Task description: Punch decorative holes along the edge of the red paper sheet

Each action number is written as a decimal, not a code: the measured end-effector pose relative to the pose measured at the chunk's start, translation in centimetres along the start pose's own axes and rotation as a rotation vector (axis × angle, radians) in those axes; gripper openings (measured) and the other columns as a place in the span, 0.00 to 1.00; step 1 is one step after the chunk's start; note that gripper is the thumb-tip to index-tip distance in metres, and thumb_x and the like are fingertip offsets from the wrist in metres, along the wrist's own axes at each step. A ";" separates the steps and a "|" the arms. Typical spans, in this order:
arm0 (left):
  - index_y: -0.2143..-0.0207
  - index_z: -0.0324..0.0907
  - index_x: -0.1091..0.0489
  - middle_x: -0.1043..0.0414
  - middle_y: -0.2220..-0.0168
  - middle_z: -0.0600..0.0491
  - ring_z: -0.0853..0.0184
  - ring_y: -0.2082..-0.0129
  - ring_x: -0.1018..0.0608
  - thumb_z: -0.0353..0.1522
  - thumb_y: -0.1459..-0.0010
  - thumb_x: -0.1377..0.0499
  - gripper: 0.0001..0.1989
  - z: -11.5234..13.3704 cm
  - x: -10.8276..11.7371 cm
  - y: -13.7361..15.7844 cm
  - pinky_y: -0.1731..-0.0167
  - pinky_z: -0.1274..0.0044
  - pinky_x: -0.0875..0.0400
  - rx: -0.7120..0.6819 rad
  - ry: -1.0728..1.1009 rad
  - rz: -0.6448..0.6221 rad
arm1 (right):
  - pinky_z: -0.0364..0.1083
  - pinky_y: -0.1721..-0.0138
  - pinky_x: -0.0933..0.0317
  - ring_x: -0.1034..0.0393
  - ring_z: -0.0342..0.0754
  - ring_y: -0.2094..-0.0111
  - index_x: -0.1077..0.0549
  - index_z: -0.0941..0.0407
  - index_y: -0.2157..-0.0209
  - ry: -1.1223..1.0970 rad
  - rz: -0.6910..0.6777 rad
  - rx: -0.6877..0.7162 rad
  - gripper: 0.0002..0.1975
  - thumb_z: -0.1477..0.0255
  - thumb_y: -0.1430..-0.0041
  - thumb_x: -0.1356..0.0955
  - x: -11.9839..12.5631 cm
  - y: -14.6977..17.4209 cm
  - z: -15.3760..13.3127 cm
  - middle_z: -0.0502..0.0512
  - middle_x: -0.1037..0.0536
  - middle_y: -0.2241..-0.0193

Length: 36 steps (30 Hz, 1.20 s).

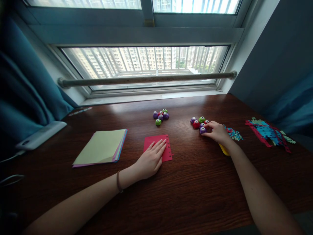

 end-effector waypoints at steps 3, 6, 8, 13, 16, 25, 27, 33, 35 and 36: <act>0.40 0.34 0.56 0.60 0.37 0.43 0.61 0.37 0.56 0.32 0.42 0.57 0.28 0.0 -0.1 0.0 0.40 0.64 0.56 0.005 -0.006 0.002 | 0.46 0.61 0.42 0.35 0.49 0.63 0.29 0.55 0.66 0.023 0.035 0.054 0.16 0.61 0.55 0.29 -1.1 -0.1 -0.8 0.53 0.29 0.65; 0.40 0.34 0.55 0.60 0.37 0.43 0.60 0.37 0.56 0.31 0.42 0.56 0.28 0.1 -0.1 -0.1 0.40 0.63 0.55 0.009 -0.011 -0.003 | 0.48 0.61 0.42 0.36 0.51 0.63 0.32 0.56 0.68 0.070 0.073 0.052 0.15 0.62 0.54 0.29 -1.7 -0.2 -1.3 0.54 0.30 0.66; 0.40 0.33 0.55 0.60 0.37 0.44 0.60 0.37 0.56 0.31 0.42 0.56 0.28 0.1 -0.1 -0.2 0.40 0.62 0.54 0.009 -0.014 -0.009 | 0.49 0.60 0.42 0.37 0.52 0.62 0.33 0.56 0.68 0.105 0.121 0.028 0.15 0.63 0.54 0.29 -1.8 -0.1 -1.6 0.55 0.31 0.66; 0.40 0.32 0.54 0.59 0.37 0.43 0.59 0.37 0.56 0.30 0.42 0.57 0.27 0.2 0.0 -0.3 0.40 0.62 0.54 0.013 -0.021 -0.008 | 0.52 0.54 0.43 0.40 0.55 0.56 0.33 0.58 0.59 0.166 0.290 0.036 0.19 0.68 0.53 0.29 -2.3 1.3 -5.7 0.60 0.36 0.59; 0.40 0.31 0.55 0.59 0.37 0.42 0.59 0.37 0.56 0.30 0.43 0.56 0.28 0.2 0.0 -0.2 0.40 0.62 0.54 0.016 -0.027 0.001 | 0.45 0.65 0.40 0.37 0.46 0.65 0.29 0.56 0.67 -0.222 0.003 0.157 0.08 0.67 0.48 0.32 -4.2 2.5 -10.0 0.54 0.33 0.65; 0.40 0.32 0.54 0.58 0.37 0.42 0.59 0.37 0.55 0.31 0.43 0.55 0.28 0.2 -0.2 -0.2 0.40 0.63 0.55 0.017 -0.025 0.024 | 0.47 0.60 0.43 0.38 0.46 0.65 0.24 0.52 0.70 -0.356 -0.280 0.301 0.05 0.66 0.48 0.30 -7.1 4.3 -13.7 0.51 0.29 0.69; 0.40 0.32 0.54 0.58 0.37 0.42 0.59 0.37 0.55 0.31 0.43 0.55 0.28 0.2 -0.2 -0.1 0.40 0.63 0.54 0.016 -0.023 0.021 | 0.46 0.60 0.43 0.38 0.45 0.65 0.25 0.53 0.70 -0.340 -0.285 0.310 0.05 0.67 0.48 0.31 -7.1 4.2 -13.6 0.51 0.29 0.70; 0.40 0.32 0.54 0.58 0.37 0.42 0.59 0.37 0.55 0.31 0.43 0.55 0.28 0.1 -0.2 -0.1 0.40 0.64 0.54 0.020 -0.026 0.020 | 0.46 0.62 0.44 0.40 0.45 0.66 0.28 0.55 0.71 -0.263 -0.306 0.342 0.05 0.69 0.46 0.32 -7.0 4.3 -14.1 0.50 0.30 0.69; 0.40 0.32 0.54 0.58 0.37 0.43 0.59 0.37 0.55 0.31 0.43 0.55 0.28 0.1 -0.1 -0.1 0.40 0.64 0.54 0.020 -0.027 0.021 | 0.46 0.62 0.44 0.40 0.45 0.65 0.29 0.56 0.71 -0.228 -0.311 0.359 0.05 0.69 0.45 0.33 -7.0 4.3 -14.1 0.51 0.30 0.69; 0.40 0.33 0.54 0.58 0.37 0.43 0.59 0.37 0.55 0.31 0.43 0.55 0.28 0.1 -0.1 -0.1 0.40 0.64 0.54 0.021 -0.028 0.023 | 0.46 0.62 0.45 0.41 0.45 0.65 0.30 0.56 0.71 -0.214 -0.312 0.368 0.05 0.69 0.45 0.33 -7.0 4.3 -14.1 0.51 0.30 0.69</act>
Point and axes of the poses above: each hand's wrist, its own y-axis away from the middle knuckle, its own x-axis out of the back of the hand, z = x × y, the point moved 3 cm from there along -y, towards the middle knuckle
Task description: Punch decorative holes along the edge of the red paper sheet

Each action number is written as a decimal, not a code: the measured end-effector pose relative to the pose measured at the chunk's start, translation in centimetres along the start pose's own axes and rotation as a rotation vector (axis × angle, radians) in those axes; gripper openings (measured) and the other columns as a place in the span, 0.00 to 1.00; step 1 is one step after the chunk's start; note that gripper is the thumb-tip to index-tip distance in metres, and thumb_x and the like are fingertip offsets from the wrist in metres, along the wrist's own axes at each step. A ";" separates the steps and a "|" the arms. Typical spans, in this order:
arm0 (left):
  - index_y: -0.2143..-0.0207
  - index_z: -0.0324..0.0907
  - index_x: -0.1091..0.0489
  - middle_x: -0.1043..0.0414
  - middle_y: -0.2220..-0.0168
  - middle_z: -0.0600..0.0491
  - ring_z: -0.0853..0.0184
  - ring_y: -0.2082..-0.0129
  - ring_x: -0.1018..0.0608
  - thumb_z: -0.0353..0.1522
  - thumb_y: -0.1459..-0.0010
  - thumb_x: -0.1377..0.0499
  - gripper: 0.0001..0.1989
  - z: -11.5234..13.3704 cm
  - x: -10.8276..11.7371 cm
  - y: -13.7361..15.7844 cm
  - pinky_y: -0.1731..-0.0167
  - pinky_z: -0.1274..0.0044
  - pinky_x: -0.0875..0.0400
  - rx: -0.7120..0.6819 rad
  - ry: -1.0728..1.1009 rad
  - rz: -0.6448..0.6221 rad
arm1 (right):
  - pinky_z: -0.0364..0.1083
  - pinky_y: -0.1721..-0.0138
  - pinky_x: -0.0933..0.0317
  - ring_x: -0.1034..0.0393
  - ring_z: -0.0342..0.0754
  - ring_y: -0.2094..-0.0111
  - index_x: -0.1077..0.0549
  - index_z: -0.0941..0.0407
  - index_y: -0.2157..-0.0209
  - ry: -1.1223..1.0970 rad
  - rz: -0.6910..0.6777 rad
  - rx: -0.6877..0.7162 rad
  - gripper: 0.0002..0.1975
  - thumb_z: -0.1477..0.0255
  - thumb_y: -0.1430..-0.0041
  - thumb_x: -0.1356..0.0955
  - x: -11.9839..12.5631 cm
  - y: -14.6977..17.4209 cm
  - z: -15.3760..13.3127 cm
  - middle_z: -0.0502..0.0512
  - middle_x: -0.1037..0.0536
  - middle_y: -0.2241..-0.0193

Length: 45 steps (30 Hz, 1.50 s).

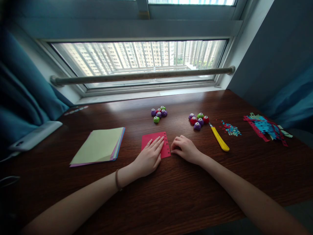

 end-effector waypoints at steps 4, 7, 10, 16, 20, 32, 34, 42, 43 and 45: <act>0.40 0.33 0.53 0.57 0.37 0.43 0.59 0.37 0.53 0.31 0.43 0.55 0.28 0.0 0.0 0.1 0.40 0.64 0.53 0.023 -0.010 0.014 | 0.46 0.62 0.45 0.41 0.46 0.65 0.31 0.57 0.71 -0.085 0.012 -0.002 0.04 0.71 0.44 0.34 -0.1 0.1 0.2 0.52 0.31 0.69; 0.41 0.32 0.51 0.55 0.38 0.43 0.58 0.38 0.50 0.32 0.43 0.55 0.27 0.0 0.3 0.1 0.41 0.64 0.52 0.060 -0.024 0.031 | 0.44 0.65 0.44 0.40 0.44 0.68 0.32 0.58 0.71 -0.239 0.055 -0.059 0.06 0.70 0.43 0.35 0.4 0.1 0.5 0.52 0.32 0.71; 0.42 0.32 0.49 0.50 0.40 0.42 0.57 0.40 0.46 0.35 0.42 0.54 0.27 0.0 0.8 0.1 0.41 0.66 0.49 0.098 -0.039 0.048 | 0.43 0.70 0.42 0.38 0.43 0.71 0.33 0.58 0.68 -0.316 0.141 -0.137 0.08 0.67 0.42 0.37 2.0 0.0 1.4 0.52 0.31 0.72; 0.47 0.39 0.40 0.41 0.46 0.42 0.53 0.50 0.37 0.43 0.40 0.54 0.24 0.1 2.0 0.3 0.53 0.62 0.37 0.182 -0.080 0.077 | 0.43 0.68 0.38 0.32 0.44 0.70 0.30 0.58 0.61 -0.398 0.808 -0.338 0.15 0.66 0.50 0.31 8.7 1.9 7.3 0.54 0.27 0.68; 0.49 0.40 0.38 0.39 0.51 0.42 0.56 0.55 0.35 0.43 0.40 0.55 0.22 0.0 2.3 0.3 0.58 0.65 0.35 0.221 -0.098 0.083 | 0.43 0.72 0.37 0.31 0.46 0.72 0.26 0.58 0.67 -0.367 1.095 -0.446 0.12 0.68 0.55 0.29 12.1 4.5 11.9 0.55 0.26 0.72; 0.67 0.39 0.37 0.40 0.64 0.47 0.57 0.62 0.36 0.54 0.50 0.48 0.25 -3.2 2.5 -0.5 0.63 0.68 0.37 0.313 -0.094 0.120 | 0.50 0.68 0.36 0.31 0.52 0.70 0.26 0.58 0.70 -0.243 1.344 -0.522 0.13 0.66 0.58 0.27 16.4 9.6 16.1 0.60 0.26 0.70; 0.67 0.39 0.38 0.40 0.63 0.47 0.57 0.61 0.36 0.54 0.50 0.48 0.26 -3.5 2.4 -0.6 0.63 0.68 0.37 0.319 -0.088 0.126 | 0.50 0.68 0.36 0.31 0.52 0.71 0.25 0.59 0.70 -0.202 1.371 -0.534 0.15 0.64 0.59 0.26 16.5 10.0 16.5 0.60 0.26 0.71; 0.64 0.40 0.39 0.39 0.63 0.48 0.58 0.61 0.35 0.55 0.51 0.48 0.27 -3.8 2.0 -0.8 0.64 0.69 0.39 0.322 -0.057 0.136 | 0.48 0.67 0.35 0.31 0.51 0.69 0.26 0.61 0.65 -0.092 1.382 -0.510 0.19 0.60 0.54 0.29 16.6 10.1 17.2 0.62 0.26 0.67; 0.65 0.40 0.39 0.38 0.63 0.49 0.58 0.61 0.35 0.55 0.51 0.47 0.27 -3.8 2.0 -0.8 0.64 0.69 0.39 0.321 -0.055 0.136 | 0.48 0.67 0.35 0.30 0.52 0.68 0.27 0.60 0.64 -0.075 1.356 -0.502 0.19 0.59 0.52 0.30 16.5 10.0 17.1 0.63 0.26 0.66; 0.66 0.40 0.39 0.38 0.64 0.49 0.58 0.61 0.35 0.55 0.51 0.47 0.27 -3.8 2.0 -0.8 0.65 0.70 0.39 0.320 -0.050 0.139 | 0.48 0.66 0.35 0.30 0.52 0.66 0.28 0.60 0.62 -0.019 1.275 -0.476 0.20 0.58 0.49 0.32 16.1 9.5 16.7 0.63 0.26 0.64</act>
Point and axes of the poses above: each hand's wrist, its own y-axis away from the middle knuckle, its own x-axis out of the back of the hand, z = x × y, the point moved 3 cm from there along -y, towards the middle knuckle
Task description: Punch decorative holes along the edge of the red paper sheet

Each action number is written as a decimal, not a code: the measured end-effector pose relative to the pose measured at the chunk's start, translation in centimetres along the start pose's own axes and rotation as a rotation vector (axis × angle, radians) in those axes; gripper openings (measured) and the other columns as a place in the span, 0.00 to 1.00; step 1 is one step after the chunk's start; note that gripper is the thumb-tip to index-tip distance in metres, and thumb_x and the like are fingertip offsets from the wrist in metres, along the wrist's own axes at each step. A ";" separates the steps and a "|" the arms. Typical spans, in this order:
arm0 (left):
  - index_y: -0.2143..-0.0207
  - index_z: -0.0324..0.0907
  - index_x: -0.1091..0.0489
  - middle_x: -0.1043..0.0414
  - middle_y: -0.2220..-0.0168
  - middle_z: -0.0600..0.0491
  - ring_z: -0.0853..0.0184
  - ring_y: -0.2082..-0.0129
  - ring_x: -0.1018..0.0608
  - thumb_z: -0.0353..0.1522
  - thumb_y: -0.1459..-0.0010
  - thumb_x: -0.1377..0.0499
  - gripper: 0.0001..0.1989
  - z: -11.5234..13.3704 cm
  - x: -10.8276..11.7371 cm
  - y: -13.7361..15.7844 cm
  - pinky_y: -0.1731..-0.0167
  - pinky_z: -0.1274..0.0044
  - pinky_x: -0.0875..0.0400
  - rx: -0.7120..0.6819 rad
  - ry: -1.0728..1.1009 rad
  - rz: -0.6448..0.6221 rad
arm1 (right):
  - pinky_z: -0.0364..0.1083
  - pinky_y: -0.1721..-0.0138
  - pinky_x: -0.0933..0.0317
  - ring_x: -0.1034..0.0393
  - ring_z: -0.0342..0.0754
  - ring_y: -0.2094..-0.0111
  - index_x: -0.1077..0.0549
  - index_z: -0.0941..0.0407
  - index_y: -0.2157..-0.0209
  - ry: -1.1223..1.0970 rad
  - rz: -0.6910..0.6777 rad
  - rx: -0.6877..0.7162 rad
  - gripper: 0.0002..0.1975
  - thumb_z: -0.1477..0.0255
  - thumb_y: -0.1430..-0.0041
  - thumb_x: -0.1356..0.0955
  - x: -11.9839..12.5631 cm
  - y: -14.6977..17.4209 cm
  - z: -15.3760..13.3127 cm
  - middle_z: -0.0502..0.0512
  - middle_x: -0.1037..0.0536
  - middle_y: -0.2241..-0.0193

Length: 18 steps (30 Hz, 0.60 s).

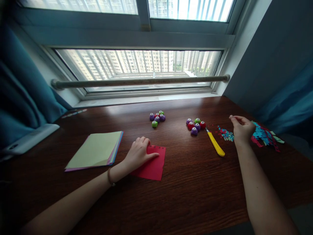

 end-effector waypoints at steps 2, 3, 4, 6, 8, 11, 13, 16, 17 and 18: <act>0.67 0.40 0.39 0.38 0.64 0.49 0.58 0.62 0.35 0.55 0.51 0.47 0.26 0.0 0.0 0.0 0.65 0.70 0.39 0.002 0.004 0.004 | 0.49 0.63 0.36 0.30 0.51 0.65 0.27 0.58 0.62 0.073 -0.139 0.089 0.17 0.60 0.47 0.33 -1.0 0.6 -0.6 0.59 0.26 0.64; 0.67 0.40 0.39 0.38 0.64 0.49 0.58 0.62 0.35 0.55 0.51 0.47 0.26 0.0 0.0 0.0 0.65 0.70 0.40 0.002 0.006 0.006 | 0.50 0.61 0.36 0.31 0.51 0.64 0.26 0.57 0.63 0.119 -0.232 0.146 0.15 0.61 0.46 0.34 -1.6 1.0 -0.8 0.57 0.25 0.65; 0.67 0.40 0.39 0.38 0.64 0.49 0.58 0.62 0.35 0.55 0.51 0.47 0.26 0.0 0.0 0.0 0.65 0.70 0.39 0.003 0.008 0.008 | 0.50 0.58 0.38 0.31 0.51 0.62 0.25 0.55 0.64 0.166 -0.327 0.205 0.12 0.63 0.46 0.34 -2.4 1.5 -1.0 0.54 0.25 0.65; 0.67 0.40 0.39 0.38 0.64 0.49 0.58 0.62 0.35 0.55 0.51 0.47 0.26 0.0 0.0 0.0 0.65 0.70 0.39 0.001 0.011 0.009 | 0.50 0.52 0.41 0.33 0.51 0.58 0.25 0.52 0.64 0.256 -0.483 0.301 0.10 0.66 0.45 0.36 -3.7 2.4 -1.0 0.52 0.26 0.63; 0.67 0.40 0.39 0.39 0.63 0.49 0.58 0.61 0.35 0.55 0.50 0.47 0.26 0.0 0.0 0.1 0.65 0.69 0.39 -0.001 0.013 0.009 | 0.49 0.51 0.42 0.35 0.50 0.55 0.26 0.52 0.60 0.332 -0.565 0.343 0.13 0.67 0.43 0.39 -4.6 3.0 -0.6 0.52 0.26 0.60; 0.67 0.40 0.39 0.39 0.64 0.49 0.58 0.61 0.36 0.54 0.50 0.48 0.26 0.1 0.0 0.1 0.64 0.69 0.39 -0.006 0.009 0.008 | 0.49 0.55 0.40 0.33 0.49 0.58 0.29 0.53 0.54 0.437 -0.591 0.321 0.16 0.68 0.42 0.40 -4.9 3.3 0.5 0.53 0.26 0.61; 0.67 0.40 0.39 0.39 0.63 0.48 0.58 0.61 0.36 0.54 0.50 0.48 0.26 0.2 0.1 0.1 0.64 0.69 0.39 -0.009 0.005 0.009 | 0.51 0.58 0.40 0.31 0.52 0.60 0.29 0.54 0.55 0.509 -0.552 0.276 0.16 0.69 0.43 0.40 -4.6 3.1 1.1 0.53 0.25 0.64; 0.66 0.40 0.38 0.39 0.63 0.48 0.58 0.61 0.36 0.54 0.49 0.48 0.25 0.3 0.1 0.1 0.64 0.69 0.39 -0.013 0.001 0.008 | 0.55 0.60 0.41 0.31 0.58 0.63 0.28 0.56 0.59 0.594 -0.449 0.206 0.14 0.70 0.44 0.40 -3.6 2.6 1.4 0.54 0.24 0.70; 0.67 0.40 0.38 0.39 0.63 0.48 0.58 0.61 0.36 0.54 0.49 0.48 0.25 0.3 0.1 0.1 0.64 0.69 0.39 -0.014 0.000 0.008 | 0.55 0.60 0.41 0.31 0.58 0.63 0.27 0.56 0.60 0.604 -0.423 0.190 0.14 0.70 0.44 0.40 -3.4 2.5 1.3 0.54 0.24 0.70; 0.67 0.40 0.38 0.39 0.63 0.48 0.58 0.61 0.36 0.54 0.49 0.48 0.25 0.3 0.1 0.1 0.64 0.69 0.39 -0.016 -0.001 0.008 | 0.54 0.61 0.41 0.31 0.57 0.64 0.27 0.56 0.61 0.602 -0.402 0.177 0.14 0.71 0.45 0.40 -3.2 2.4 1.2 0.54 0.24 0.70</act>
Point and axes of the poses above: each hand's wrist, its own y-axis away from the middle knuckle, its own x-axis out of the back of the hand, z = x × y, the point moved 3 cm from there along -y, towards the middle knuckle
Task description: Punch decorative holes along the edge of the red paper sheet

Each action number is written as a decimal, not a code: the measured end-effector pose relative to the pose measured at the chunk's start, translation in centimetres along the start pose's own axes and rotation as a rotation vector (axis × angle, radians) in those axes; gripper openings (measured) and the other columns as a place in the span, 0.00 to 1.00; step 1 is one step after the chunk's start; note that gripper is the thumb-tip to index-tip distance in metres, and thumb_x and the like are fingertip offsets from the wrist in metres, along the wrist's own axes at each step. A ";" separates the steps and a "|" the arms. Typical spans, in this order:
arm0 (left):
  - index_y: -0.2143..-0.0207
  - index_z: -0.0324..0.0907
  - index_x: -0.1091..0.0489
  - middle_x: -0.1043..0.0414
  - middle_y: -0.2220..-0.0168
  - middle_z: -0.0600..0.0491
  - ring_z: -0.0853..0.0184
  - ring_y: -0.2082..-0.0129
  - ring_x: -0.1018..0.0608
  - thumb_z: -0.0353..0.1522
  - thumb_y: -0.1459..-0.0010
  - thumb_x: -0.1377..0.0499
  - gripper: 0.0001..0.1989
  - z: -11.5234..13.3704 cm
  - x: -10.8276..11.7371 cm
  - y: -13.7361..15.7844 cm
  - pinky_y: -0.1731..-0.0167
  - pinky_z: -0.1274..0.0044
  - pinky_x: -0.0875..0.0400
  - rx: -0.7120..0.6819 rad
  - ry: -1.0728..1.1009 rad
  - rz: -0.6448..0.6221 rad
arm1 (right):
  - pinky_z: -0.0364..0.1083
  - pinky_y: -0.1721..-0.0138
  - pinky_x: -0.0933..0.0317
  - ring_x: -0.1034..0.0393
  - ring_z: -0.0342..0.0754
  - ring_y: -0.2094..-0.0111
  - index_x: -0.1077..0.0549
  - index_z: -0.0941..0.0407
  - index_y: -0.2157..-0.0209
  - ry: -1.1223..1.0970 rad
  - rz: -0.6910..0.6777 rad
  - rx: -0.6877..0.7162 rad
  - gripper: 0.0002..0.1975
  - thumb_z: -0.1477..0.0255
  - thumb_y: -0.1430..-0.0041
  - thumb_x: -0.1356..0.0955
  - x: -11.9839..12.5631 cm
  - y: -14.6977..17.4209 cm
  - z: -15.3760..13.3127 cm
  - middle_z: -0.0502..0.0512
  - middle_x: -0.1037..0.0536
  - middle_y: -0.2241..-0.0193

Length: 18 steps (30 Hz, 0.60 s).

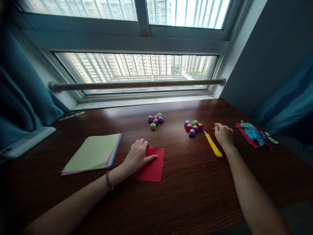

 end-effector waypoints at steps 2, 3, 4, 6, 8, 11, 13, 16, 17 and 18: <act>0.67 0.40 0.38 0.39 0.63 0.48 0.58 0.61 0.36 0.53 0.49 0.48 0.25 0.0 0.0 0.0 0.64 0.69 0.39 -0.002 -0.002 0.002 | 0.50 0.62 0.40 0.31 0.54 0.65 0.27 0.55 0.61 -0.031 0.022 -0.025 0.13 0.70 0.46 0.38 0.3 0.0 -0.1 0.53 0.24 0.70; 0.67 0.40 0.38 0.39 0.63 0.48 0.58 0.61 0.36 0.53 0.49 0.48 0.25 0.0 0.0 0.0 0.64 0.69 0.39 -0.002 -0.004 0.004 | 0.49 0.62 0.40 0.30 0.52 0.65 0.26 0.55 0.62 -0.053 0.027 -0.034 0.12 0.69 0.47 0.37 0.4 0.0 -0.2 0.52 0.24 0.69; 0.67 0.40 0.38 0.39 0.64 0.48 0.58 0.61 0.36 0.53 0.49 0.48 0.25 0.0 -0.1 0.0 0.63 0.69 0.39 -0.001 -0.005 0.005 | 0.47 0.62 0.39 0.30 0.51 0.66 0.26 0.54 0.62 -0.077 0.027 -0.042 0.11 0.69 0.48 0.36 0.5 0.0 -0.2 0.52 0.24 0.69; 0.67 0.39 0.39 0.39 0.64 0.48 0.58 0.62 0.36 0.53 0.49 0.48 0.24 0.0 -0.1 0.0 0.64 0.69 0.39 0.002 -0.007 0.007 | 0.45 0.63 0.39 0.30 0.48 0.68 0.26 0.54 0.64 -0.130 0.000 -0.060 0.11 0.67 0.50 0.34 0.4 0.0 -0.2 0.51 0.25 0.70; 0.67 0.39 0.39 0.39 0.64 0.48 0.58 0.62 0.36 0.53 0.48 0.48 0.25 0.0 -0.1 -0.1 0.64 0.69 0.39 0.006 -0.010 0.009 | 0.44 0.66 0.38 0.30 0.47 0.71 0.25 0.53 0.66 -0.177 -0.064 -0.080 0.10 0.66 0.51 0.33 0.1 -0.1 0.0 0.50 0.25 0.73; 0.66 0.39 0.39 0.39 0.64 0.48 0.58 0.62 0.36 0.53 0.48 0.49 0.25 0.0 -0.1 0.0 0.64 0.69 0.39 0.005 -0.014 0.008 | 0.44 0.70 0.38 0.30 0.47 0.73 0.25 0.54 0.69 -0.226 -0.179 -0.114 0.11 0.64 0.55 0.31 -0.5 -0.2 0.3 0.50 0.25 0.75; 0.67 0.39 0.39 0.39 0.64 0.48 0.58 0.62 0.36 0.53 0.47 0.49 0.25 0.0 -0.2 0.0 0.64 0.69 0.39 0.000 -0.015 0.006 | 0.43 0.70 0.37 0.30 0.47 0.72 0.25 0.54 0.68 -0.260 -0.237 -0.128 0.11 0.64 0.53 0.32 -0.8 -0.1 0.4 0.50 0.25 0.75; 0.67 0.39 0.39 0.39 0.64 0.48 0.59 0.62 0.36 0.53 0.47 0.50 0.25 0.0 -0.2 0.1 0.64 0.69 0.39 -0.007 -0.019 0.003 | 0.43 0.69 0.37 0.30 0.47 0.71 0.26 0.55 0.68 -0.270 -0.260 -0.148 0.09 0.66 0.50 0.34 -0.6 -0.1 0.3 0.51 0.25 0.76; 0.67 0.39 0.39 0.39 0.64 0.48 0.58 0.62 0.36 0.53 0.47 0.50 0.25 0.0 -0.2 0.1 0.64 0.69 0.39 -0.008 -0.021 0.004 | 0.43 0.71 0.38 0.30 0.48 0.71 0.26 0.55 0.69 -0.259 -0.249 -0.160 0.09 0.66 0.50 0.34 -0.5 0.0 0.2 0.51 0.25 0.76; 0.67 0.39 0.39 0.39 0.64 0.48 0.58 0.62 0.36 0.53 0.47 0.50 0.25 0.0 -0.2 0.1 0.64 0.69 0.39 -0.007 -0.024 0.006 | 0.44 0.72 0.38 0.30 0.48 0.72 0.26 0.55 0.70 -0.250 -0.234 -0.172 0.08 0.66 0.50 0.35 -0.3 0.0 0.2 0.51 0.25 0.76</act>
Point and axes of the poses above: each hand's wrist, its own y-axis away from the middle knuckle, its own x-axis out of the back of the hand, z = x × y, the point moved 3 cm from there along -y, towards the middle knuckle
